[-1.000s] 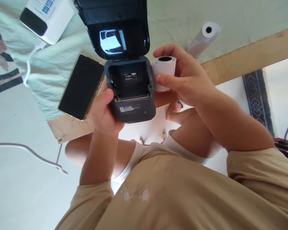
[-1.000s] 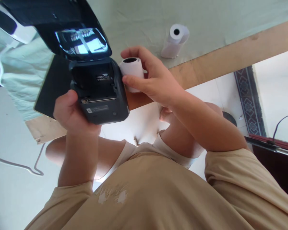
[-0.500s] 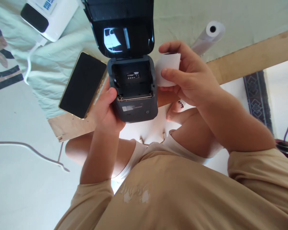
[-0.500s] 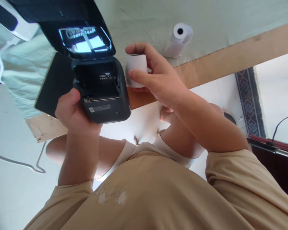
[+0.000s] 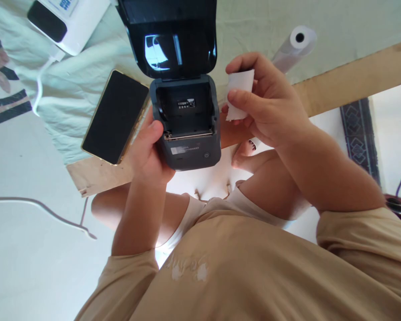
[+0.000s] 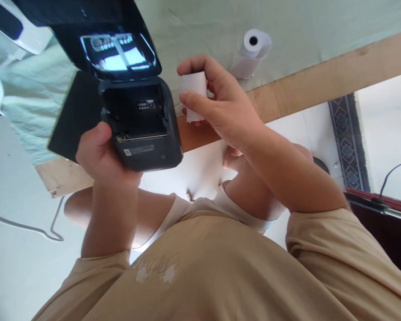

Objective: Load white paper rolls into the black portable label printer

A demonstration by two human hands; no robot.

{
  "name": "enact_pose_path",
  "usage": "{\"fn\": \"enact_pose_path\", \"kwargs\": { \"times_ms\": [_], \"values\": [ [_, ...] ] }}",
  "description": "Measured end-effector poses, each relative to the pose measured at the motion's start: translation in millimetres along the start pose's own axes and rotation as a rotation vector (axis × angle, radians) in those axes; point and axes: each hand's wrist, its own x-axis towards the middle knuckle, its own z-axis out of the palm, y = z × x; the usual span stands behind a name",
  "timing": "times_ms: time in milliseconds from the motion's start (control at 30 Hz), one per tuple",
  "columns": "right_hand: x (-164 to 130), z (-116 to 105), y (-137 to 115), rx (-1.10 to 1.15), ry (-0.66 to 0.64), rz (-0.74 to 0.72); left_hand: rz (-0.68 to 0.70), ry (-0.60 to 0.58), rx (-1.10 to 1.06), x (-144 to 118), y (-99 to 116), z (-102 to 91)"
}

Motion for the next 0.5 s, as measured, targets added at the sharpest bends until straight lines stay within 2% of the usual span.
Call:
{"fn": "enact_pose_path", "kwargs": {
  "times_ms": [167, 300, 367, 433, 500],
  "values": [
    [-1.6, 0.5, -4.8, -0.012, 0.097, -0.043, -0.015, -0.017, -0.010, 1.7, -4.0, -4.5],
    [-2.1, 13.1, -38.1, 0.016, 0.255, -0.091, -0.014, -0.027, -0.040, 2.5, -8.0, -7.6],
    [-3.7, 22.3, -56.9, 0.044, 0.296, 0.020, 0.001, -0.029, -0.031, 2.7, -9.3, -8.4],
    [-7.3, 29.9, -67.5, 0.059, 0.250, 0.117, 0.005, -0.030, -0.006, 2.8, -9.8, -8.9],
    [-12.5, 33.6, -67.0, -0.027, 0.181, 0.032, -0.003, -0.031, 0.029, 2.7, -9.9, -8.8]
  ]
}}
